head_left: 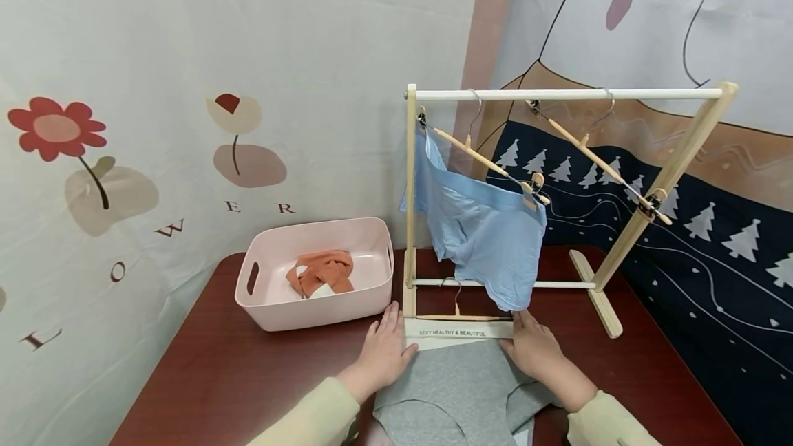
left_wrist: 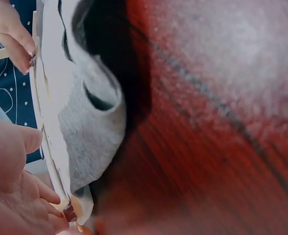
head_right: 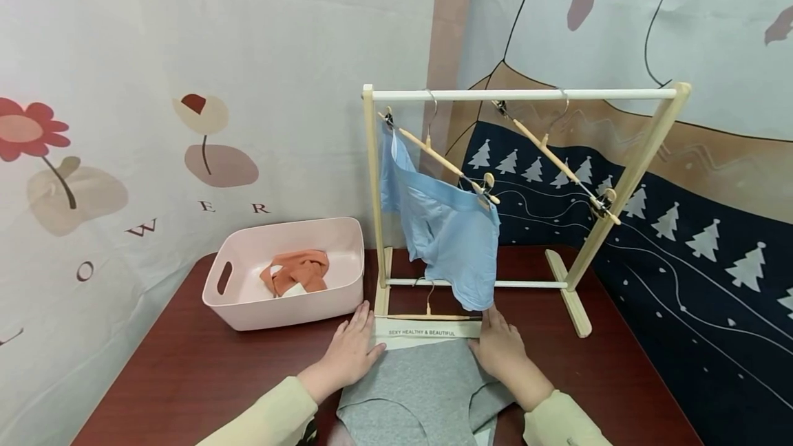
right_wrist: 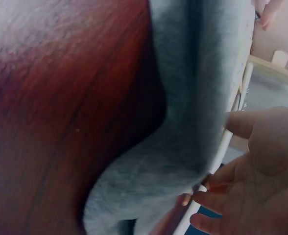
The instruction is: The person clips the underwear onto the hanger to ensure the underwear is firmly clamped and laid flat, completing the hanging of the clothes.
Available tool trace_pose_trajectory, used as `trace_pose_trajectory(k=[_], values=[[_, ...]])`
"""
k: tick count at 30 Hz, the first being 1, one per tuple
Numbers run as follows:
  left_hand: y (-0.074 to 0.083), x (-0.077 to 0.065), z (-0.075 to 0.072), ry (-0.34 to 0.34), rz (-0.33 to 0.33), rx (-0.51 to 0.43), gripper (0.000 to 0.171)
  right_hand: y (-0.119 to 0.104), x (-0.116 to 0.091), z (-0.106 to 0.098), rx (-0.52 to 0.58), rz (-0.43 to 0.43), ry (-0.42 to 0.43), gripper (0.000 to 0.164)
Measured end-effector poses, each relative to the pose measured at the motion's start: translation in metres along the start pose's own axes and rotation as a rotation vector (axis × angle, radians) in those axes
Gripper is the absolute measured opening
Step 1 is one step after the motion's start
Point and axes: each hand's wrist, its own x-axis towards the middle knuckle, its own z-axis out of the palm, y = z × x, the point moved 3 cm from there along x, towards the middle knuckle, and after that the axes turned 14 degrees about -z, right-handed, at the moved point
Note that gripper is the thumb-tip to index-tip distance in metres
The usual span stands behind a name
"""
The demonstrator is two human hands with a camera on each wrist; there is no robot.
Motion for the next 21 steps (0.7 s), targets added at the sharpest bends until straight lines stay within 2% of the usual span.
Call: trace_pose_trajectory(k=[4,13,17,21], values=[[0.0,0.004,0.0,-0.008,0.007,0.033,0.07,0.004,0.003,0.003,0.041,0.014,-0.023,0.07],[0.0,0.009,-0.003,-0.065,-0.003,0.037,0.071,0.004,0.006,0.0,0.01,0.004,-0.026,0.074],[0.003,0.011,-0.008,-0.049,-0.015,-0.032,0.068,0.002,0.008,-0.002,-0.015,0.01,0.031,0.073],[0.01,0.017,-0.02,0.024,-0.004,-0.196,0.059,-0.004,0.014,-0.004,-0.029,0.004,0.1,0.073]])
